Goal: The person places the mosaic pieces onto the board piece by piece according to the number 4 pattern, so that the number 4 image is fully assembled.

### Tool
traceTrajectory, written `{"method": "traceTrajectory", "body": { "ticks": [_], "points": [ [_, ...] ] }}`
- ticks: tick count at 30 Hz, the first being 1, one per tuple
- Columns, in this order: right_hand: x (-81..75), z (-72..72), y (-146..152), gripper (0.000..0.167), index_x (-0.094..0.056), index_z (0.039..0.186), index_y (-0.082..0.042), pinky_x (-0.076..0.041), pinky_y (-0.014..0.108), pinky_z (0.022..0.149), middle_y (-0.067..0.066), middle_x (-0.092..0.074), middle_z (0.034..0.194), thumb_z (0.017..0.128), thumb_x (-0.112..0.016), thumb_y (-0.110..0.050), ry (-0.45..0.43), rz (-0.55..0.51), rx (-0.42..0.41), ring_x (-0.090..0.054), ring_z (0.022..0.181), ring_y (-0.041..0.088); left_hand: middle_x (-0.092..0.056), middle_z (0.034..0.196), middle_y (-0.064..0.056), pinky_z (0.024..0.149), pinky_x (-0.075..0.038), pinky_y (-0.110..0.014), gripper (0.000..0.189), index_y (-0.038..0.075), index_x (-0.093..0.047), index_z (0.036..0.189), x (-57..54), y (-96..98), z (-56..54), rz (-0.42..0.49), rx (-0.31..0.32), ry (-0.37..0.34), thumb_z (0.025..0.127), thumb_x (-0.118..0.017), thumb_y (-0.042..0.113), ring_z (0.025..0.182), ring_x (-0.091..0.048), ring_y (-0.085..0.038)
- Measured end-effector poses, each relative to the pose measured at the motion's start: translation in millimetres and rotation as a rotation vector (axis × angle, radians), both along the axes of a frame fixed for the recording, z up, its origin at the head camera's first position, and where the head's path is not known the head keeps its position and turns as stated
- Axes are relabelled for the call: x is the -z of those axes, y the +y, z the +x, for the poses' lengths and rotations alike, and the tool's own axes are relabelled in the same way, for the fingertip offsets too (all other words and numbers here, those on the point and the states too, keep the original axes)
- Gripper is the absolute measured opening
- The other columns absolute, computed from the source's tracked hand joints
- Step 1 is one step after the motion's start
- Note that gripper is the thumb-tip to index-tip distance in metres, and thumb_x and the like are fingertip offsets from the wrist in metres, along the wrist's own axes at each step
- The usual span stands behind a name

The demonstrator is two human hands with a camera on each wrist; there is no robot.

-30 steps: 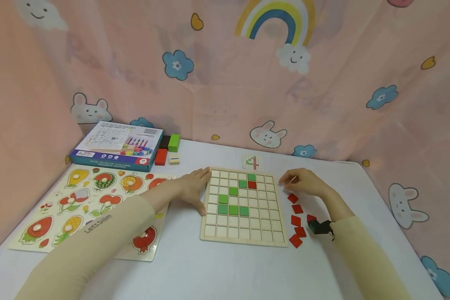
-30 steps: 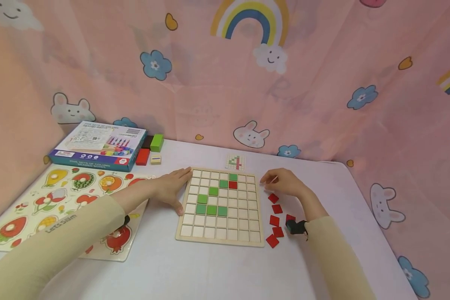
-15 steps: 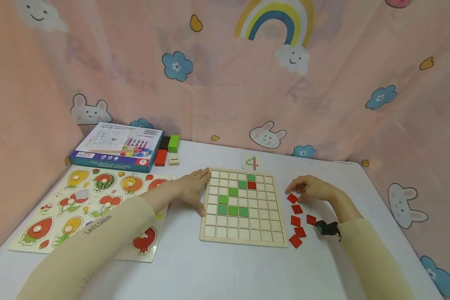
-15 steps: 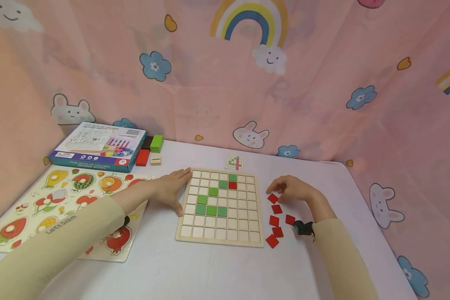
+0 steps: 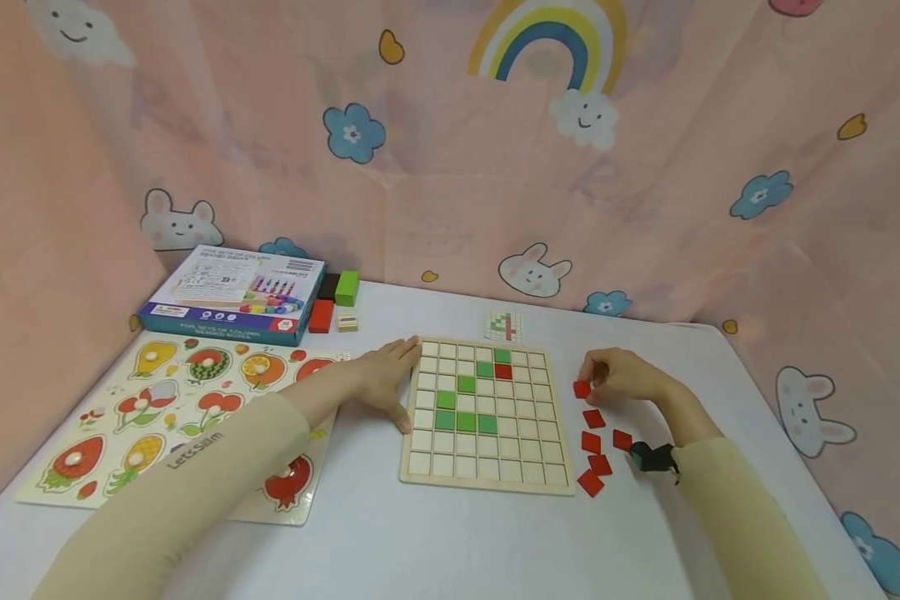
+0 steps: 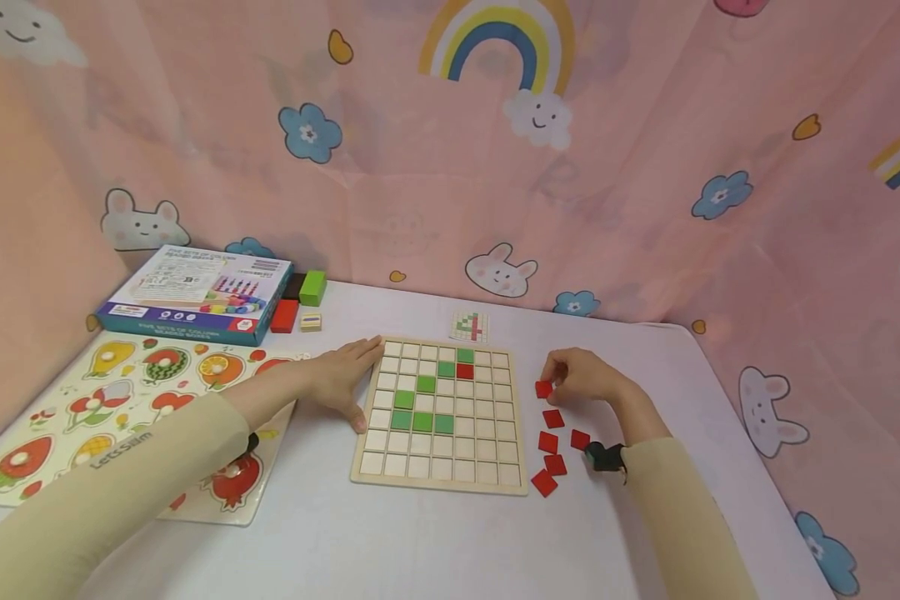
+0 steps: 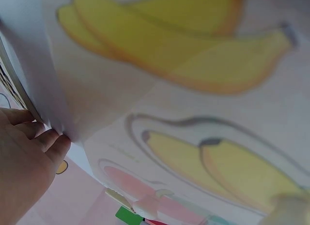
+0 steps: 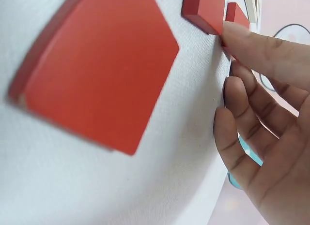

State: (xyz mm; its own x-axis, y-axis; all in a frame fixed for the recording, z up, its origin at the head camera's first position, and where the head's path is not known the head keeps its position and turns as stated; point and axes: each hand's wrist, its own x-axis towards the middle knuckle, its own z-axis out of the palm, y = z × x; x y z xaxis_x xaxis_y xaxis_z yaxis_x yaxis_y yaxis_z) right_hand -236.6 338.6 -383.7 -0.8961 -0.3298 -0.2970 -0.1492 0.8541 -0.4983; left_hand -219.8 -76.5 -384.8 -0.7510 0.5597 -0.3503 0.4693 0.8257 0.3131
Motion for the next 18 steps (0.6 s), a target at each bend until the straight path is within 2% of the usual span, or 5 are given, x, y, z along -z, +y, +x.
{"method": "traceTrajectory", "body": {
  "ticks": [4,8,15,18],
  "points": [
    [-3.2,0.2,-3.9,0.015,-0.067,0.087,-0.010,-0.045,0.029,0.073,0.005,-0.062,0.085,0.081,-0.078,-0.019,0.050,-0.006,0.034,-0.052,0.086,0.019,-0.002,0.168,-0.017,0.123,-0.022,-0.058,0.134,0.001,-0.008,0.158,0.4,-0.3,0.2,0.006,0.003,0.004,0.065,-0.086,0.057,0.156,-0.007,-0.039],
    [-6.3,-0.1,-12.3,0.012,-0.066,0.089,-0.010,-0.046,0.028,0.075,0.005,-0.064,0.087,0.085,-0.075,-0.016,0.091,-0.049,0.035,-0.054,0.087,0.019,-0.002,0.168,-0.016,0.123,-0.022,-0.058,0.134,0.001,-0.008,0.158,-0.1,-0.5,0.5,0.009,0.000,0.000,0.065,-0.086,0.057,0.156,-0.007,-0.038],
    [-8.7,1.1,-43.7,0.009,-0.069,0.094,-0.015,-0.048,0.025,0.076,0.004,-0.066,0.090,0.087,-0.074,-0.013,0.194,-0.142,0.019,-0.056,0.087,0.019,-0.002,0.169,-0.015,0.124,-0.022,-0.057,0.134,0.002,-0.008,0.159,0.6,-0.5,-0.4,0.003,-0.004,-0.003,0.065,-0.086,0.057,0.157,-0.006,-0.037],
    [-8.9,2.2,-58.6,0.009,-0.070,0.094,-0.015,-0.048,0.025,0.076,0.004,-0.068,0.090,0.087,-0.075,-0.014,0.209,-0.163,0.021,-0.058,0.085,0.018,-0.002,0.169,-0.015,0.124,-0.021,-0.057,0.134,0.002,-0.008,0.159,0.6,-0.1,-0.5,0.004,-0.005,-0.005,0.065,-0.086,0.057,0.157,-0.006,-0.037]
  ]
}}
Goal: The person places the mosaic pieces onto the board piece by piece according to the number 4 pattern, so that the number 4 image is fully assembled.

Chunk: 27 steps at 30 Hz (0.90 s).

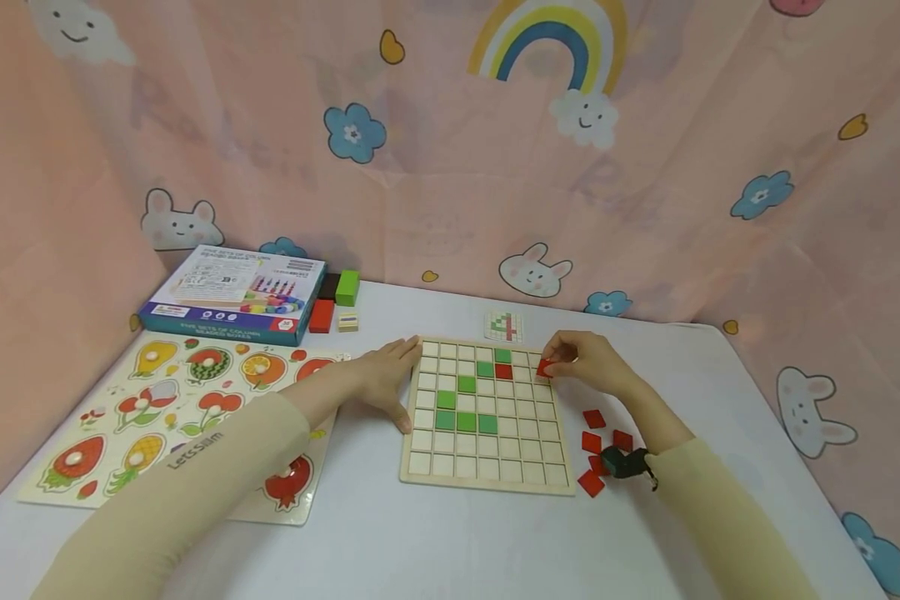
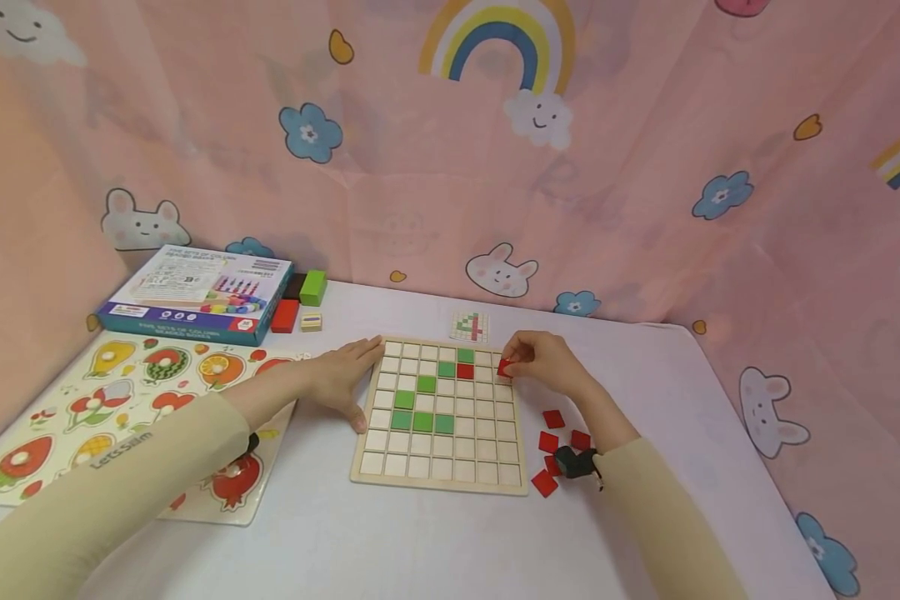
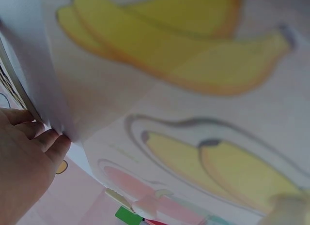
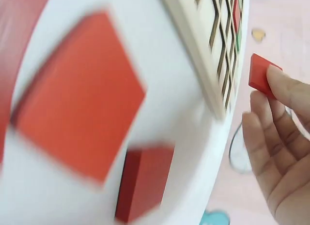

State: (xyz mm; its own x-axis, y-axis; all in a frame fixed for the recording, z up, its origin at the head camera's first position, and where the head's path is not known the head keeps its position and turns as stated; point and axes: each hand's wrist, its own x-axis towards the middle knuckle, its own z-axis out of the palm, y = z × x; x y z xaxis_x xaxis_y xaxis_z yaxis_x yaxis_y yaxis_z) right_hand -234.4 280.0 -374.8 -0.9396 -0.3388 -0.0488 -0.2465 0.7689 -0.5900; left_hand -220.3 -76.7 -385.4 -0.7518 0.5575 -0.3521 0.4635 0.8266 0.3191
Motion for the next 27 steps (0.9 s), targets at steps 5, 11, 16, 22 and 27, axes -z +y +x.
{"method": "traceTrajectory", "body": {
  "ticks": [5,11,16,22,27],
  "points": [
    [0.4,2.6,-21.9,0.009,-0.071,0.094,-0.013,-0.051,0.025,0.075,0.005,-0.070,0.089,0.087,-0.075,-0.013,-0.031,-0.036,-0.014,-0.061,0.082,0.016,-0.002,0.169,-0.015,0.124,-0.021,-0.057,0.133,0.002,-0.008,0.158,-0.1,0.2,0.4,0.001,0.003,0.000,0.065,-0.086,0.056,0.157,-0.006,-0.037],
    [0.7,7.0,-44.2,0.011,-0.070,0.096,-0.008,-0.051,0.025,0.077,0.007,-0.071,0.091,0.087,-0.074,-0.011,-0.060,-0.045,-0.094,-0.061,0.083,0.016,-0.002,0.169,-0.015,0.124,-0.021,-0.057,0.134,0.002,-0.008,0.158,-1.2,-0.3,0.9,0.004,-0.001,-0.001,0.065,-0.086,0.056,0.156,-0.007,-0.038],
    [1.3,8.9,-55.5,0.009,-0.070,0.095,-0.008,-0.052,0.025,0.075,0.007,-0.071,0.090,0.087,-0.073,-0.008,-0.061,-0.020,-0.137,-0.060,0.080,0.014,-0.002,0.169,-0.015,0.124,-0.021,-0.058,0.134,0.002,-0.008,0.158,-1.1,-0.8,0.9,0.006,-0.001,-0.001,0.065,-0.086,0.057,0.157,-0.006,-0.037],
    [1.1,9.1,-58.6,0.008,-0.071,0.094,-0.009,-0.051,0.026,0.075,0.006,-0.071,0.090,0.086,-0.074,-0.008,-0.066,0.008,-0.146,-0.059,0.078,0.014,-0.002,0.169,-0.016,0.124,-0.021,-0.058,0.134,0.001,-0.008,0.158,-1.1,-0.6,0.4,0.005,0.003,0.002,0.065,-0.086,0.057,0.157,-0.006,-0.037],
    [2.6,8.7,-58.4,0.007,-0.072,0.093,-0.009,-0.050,0.026,0.074,0.006,-0.072,0.091,0.087,-0.074,-0.009,-0.067,0.028,-0.143,-0.057,0.078,0.013,-0.002,0.169,-0.016,0.124,-0.021,-0.057,0.134,0.001,-0.007,0.158,-0.6,-0.2,-0.1,-0.003,0.007,0.008,0.065,-0.085,0.058,0.156,-0.006,-0.038]
  ]
}}
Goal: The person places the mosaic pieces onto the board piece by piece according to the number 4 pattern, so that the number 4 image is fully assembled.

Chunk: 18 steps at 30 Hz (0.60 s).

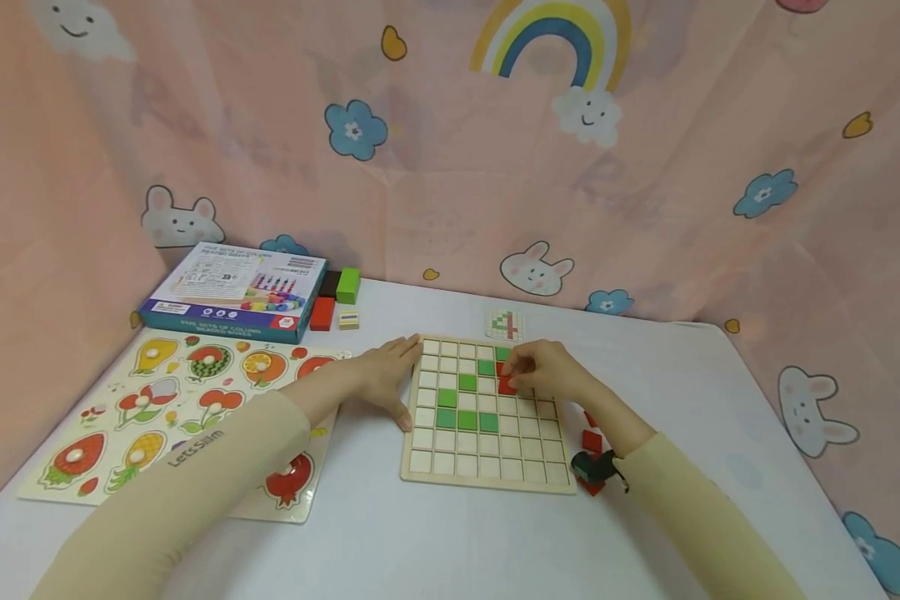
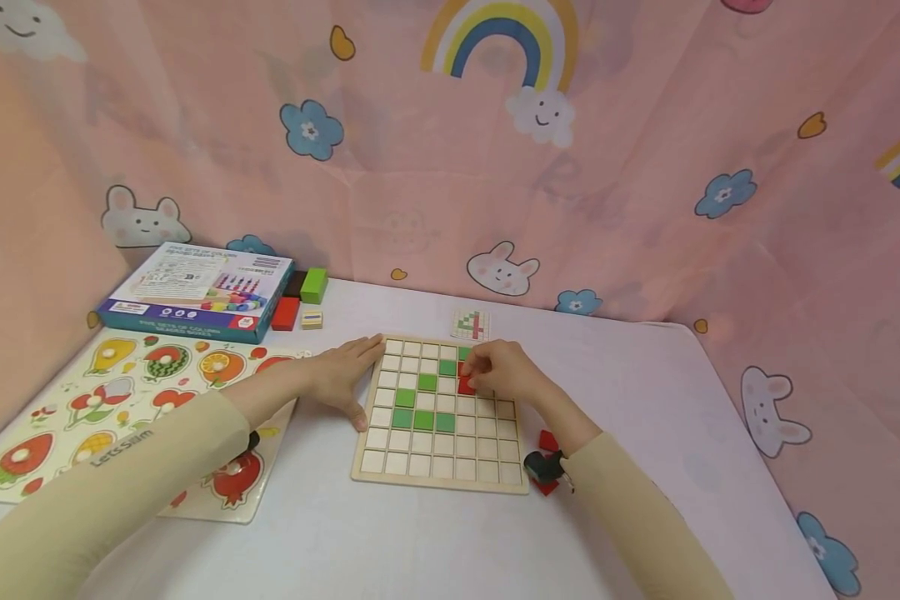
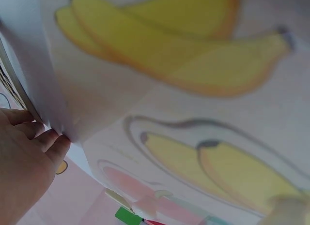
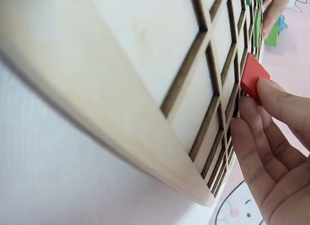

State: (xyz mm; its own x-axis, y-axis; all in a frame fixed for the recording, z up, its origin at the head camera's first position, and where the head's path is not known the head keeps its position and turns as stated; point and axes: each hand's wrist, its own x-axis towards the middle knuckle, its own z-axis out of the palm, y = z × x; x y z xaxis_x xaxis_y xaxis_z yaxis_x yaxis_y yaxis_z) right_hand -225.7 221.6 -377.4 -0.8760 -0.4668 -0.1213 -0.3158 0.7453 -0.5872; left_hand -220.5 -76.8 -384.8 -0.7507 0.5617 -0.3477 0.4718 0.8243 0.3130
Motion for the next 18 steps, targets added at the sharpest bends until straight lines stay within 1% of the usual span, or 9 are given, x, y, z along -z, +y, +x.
{"method": "traceTrajectory", "body": {
  "ticks": [6,12,15,18],
  "points": [
    [1.3,1.0,-2.7,0.007,-0.075,0.092,-0.012,-0.050,0.026,0.071,0.004,-0.074,0.092,0.086,-0.074,-0.009,0.028,0.021,0.014,-0.058,0.075,0.012,-0.001,0.169,-0.015,0.124,-0.021,-0.056,0.134,0.001,-0.007,0.158,0.5,0.0,-0.6,-0.010,-0.001,0.001,0.065,-0.085,0.057,0.157,-0.006,-0.037],
    [0.3,3.0,-1.4,0.008,-0.075,0.091,-0.013,-0.046,0.026,0.070,0.002,-0.068,0.082,0.084,-0.075,-0.008,0.034,0.050,-0.002,-0.055,0.075,0.014,-0.002,0.169,-0.016,0.123,-0.022,-0.058,0.134,0.001,-0.009,0.158,0.7,0.3,-0.5,-0.007,-0.002,-0.001,0.065,-0.086,0.057,0.156,-0.007,-0.038],
    [-2.4,4.0,6.9,0.008,-0.074,0.091,-0.014,-0.045,0.026,0.070,0.002,-0.066,0.080,0.085,-0.075,-0.010,0.015,0.054,0.001,-0.054,0.077,0.015,-0.001,0.169,-0.015,0.124,-0.022,-0.057,0.134,0.002,-0.008,0.159,0.5,0.1,-0.6,-0.014,-0.001,-0.005,0.065,-0.085,0.058,0.157,-0.006,-0.037],
    [-5.1,3.4,24.8,0.007,-0.074,0.092,-0.014,-0.046,0.027,0.071,0.001,-0.065,0.082,0.085,-0.075,-0.013,-0.029,0.058,0.004,-0.054,0.080,0.016,-0.002,0.169,-0.016,0.123,-0.022,-0.058,0.133,0.001,-0.008,0.158,0.0,0.0,-0.6,-0.008,0.002,-0.004,0.065,-0.085,0.057,0.156,-0.007,-0.038]
  ]
}}
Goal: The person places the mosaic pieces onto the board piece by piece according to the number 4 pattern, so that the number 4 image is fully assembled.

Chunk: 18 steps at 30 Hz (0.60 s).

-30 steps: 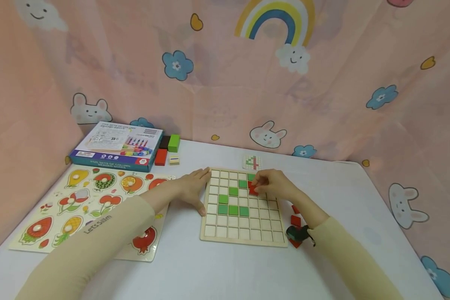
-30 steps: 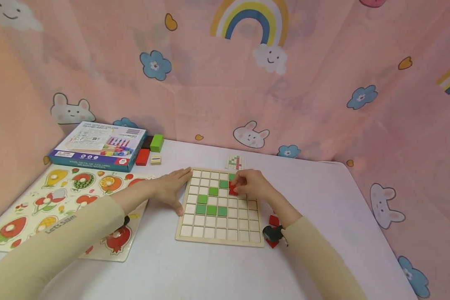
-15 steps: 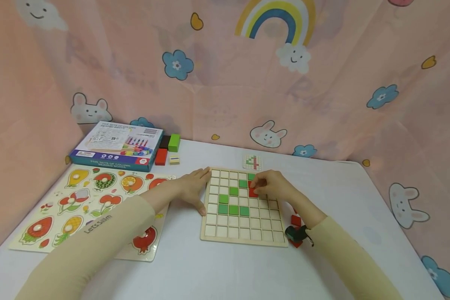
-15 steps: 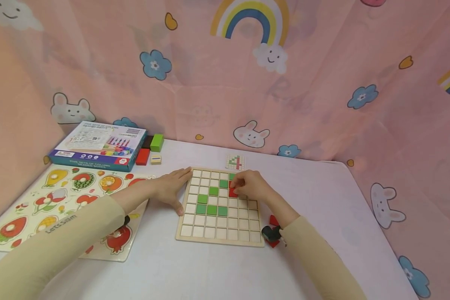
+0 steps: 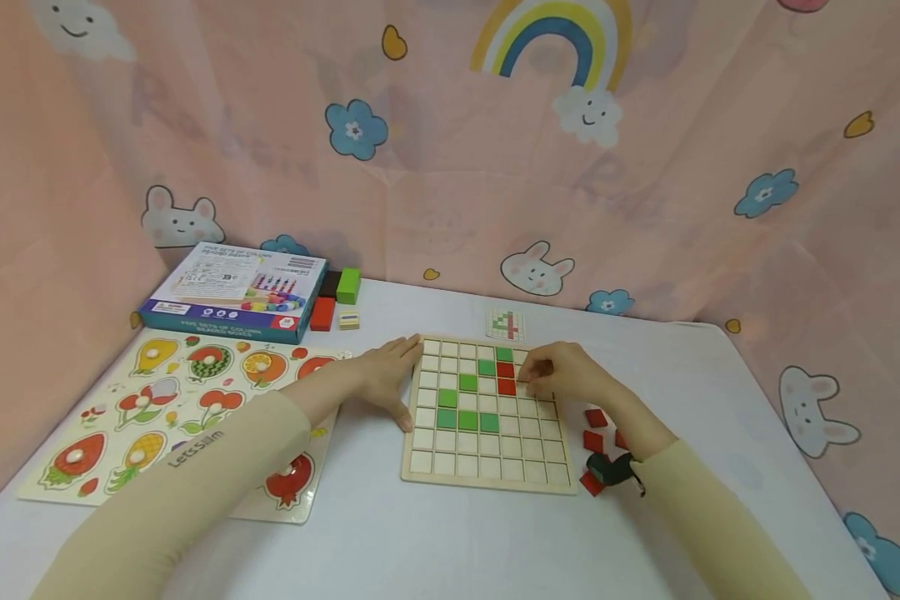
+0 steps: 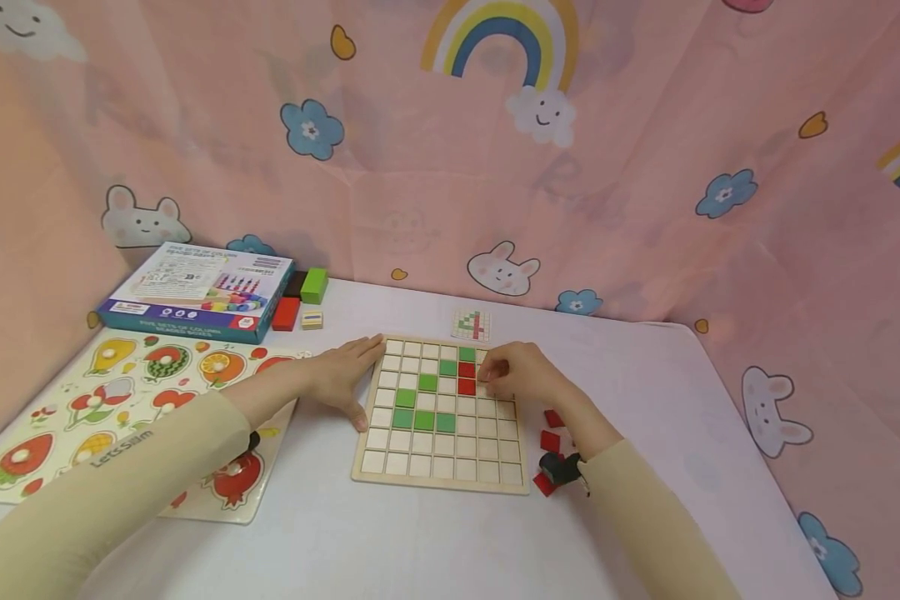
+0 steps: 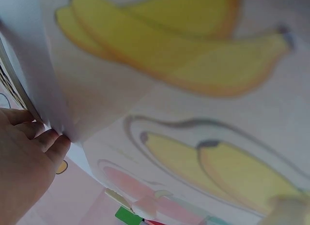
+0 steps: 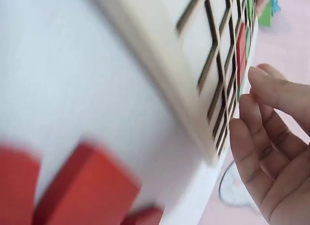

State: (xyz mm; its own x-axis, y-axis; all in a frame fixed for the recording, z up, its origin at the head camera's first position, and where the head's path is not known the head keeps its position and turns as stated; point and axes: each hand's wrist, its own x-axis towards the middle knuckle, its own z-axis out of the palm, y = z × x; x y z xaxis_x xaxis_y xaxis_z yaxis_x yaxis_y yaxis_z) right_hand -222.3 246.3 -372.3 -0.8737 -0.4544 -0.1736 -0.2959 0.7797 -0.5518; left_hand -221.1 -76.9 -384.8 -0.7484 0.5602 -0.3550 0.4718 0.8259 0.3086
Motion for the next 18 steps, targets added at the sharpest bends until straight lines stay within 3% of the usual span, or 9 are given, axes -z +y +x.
{"method": "traceTrajectory", "body": {
  "ticks": [5,10,13,18],
  "points": [
    [-3.9,-1.9,43.7,0.015,-0.073,0.100,-0.017,-0.048,0.030,0.076,0.004,-0.064,0.091,0.085,-0.074,-0.014,-0.160,0.041,-0.043,-0.056,0.088,0.018,-0.002,0.168,-0.017,0.123,-0.022,-0.058,0.133,0.000,-0.008,0.158,-1.2,0.5,0.3,-0.003,-0.003,0.005,0.065,-0.086,0.057,0.156,-0.007,-0.039],
    [-5.8,0.4,77.9,0.032,-0.074,0.103,-0.017,-0.047,0.035,0.082,0.008,-0.063,0.099,0.080,-0.065,0.003,-0.312,0.053,-0.093,-0.052,0.095,0.023,-0.001,0.169,-0.016,0.124,-0.021,-0.056,0.133,0.001,-0.008,0.158,-1.7,0.3,1.4,-0.012,-0.009,0.002,0.066,-0.086,0.057,0.157,-0.006,-0.037],
    [-5.8,3.3,89.3,0.040,-0.076,0.102,-0.017,-0.046,0.035,0.083,0.009,-0.064,0.103,0.074,-0.063,0.009,-0.334,0.052,-0.112,-0.050,0.097,0.024,-0.002,0.169,-0.016,0.124,-0.021,-0.057,0.133,0.001,-0.008,0.158,-1.5,0.2,1.9,-0.005,-0.008,0.002,0.065,-0.086,0.057,0.156,-0.007,-0.038],
    [-2.6,6.2,96.3,0.040,-0.076,0.100,-0.017,-0.048,0.031,0.080,0.009,-0.062,0.104,0.072,-0.066,0.009,-0.318,0.041,-0.119,-0.049,0.097,0.024,-0.002,0.169,-0.015,0.124,-0.021,-0.057,0.133,0.002,-0.008,0.158,-2.3,0.7,1.9,-0.009,-0.007,0.001,0.065,-0.085,0.057,0.157,-0.006,-0.037]
  ]
}}
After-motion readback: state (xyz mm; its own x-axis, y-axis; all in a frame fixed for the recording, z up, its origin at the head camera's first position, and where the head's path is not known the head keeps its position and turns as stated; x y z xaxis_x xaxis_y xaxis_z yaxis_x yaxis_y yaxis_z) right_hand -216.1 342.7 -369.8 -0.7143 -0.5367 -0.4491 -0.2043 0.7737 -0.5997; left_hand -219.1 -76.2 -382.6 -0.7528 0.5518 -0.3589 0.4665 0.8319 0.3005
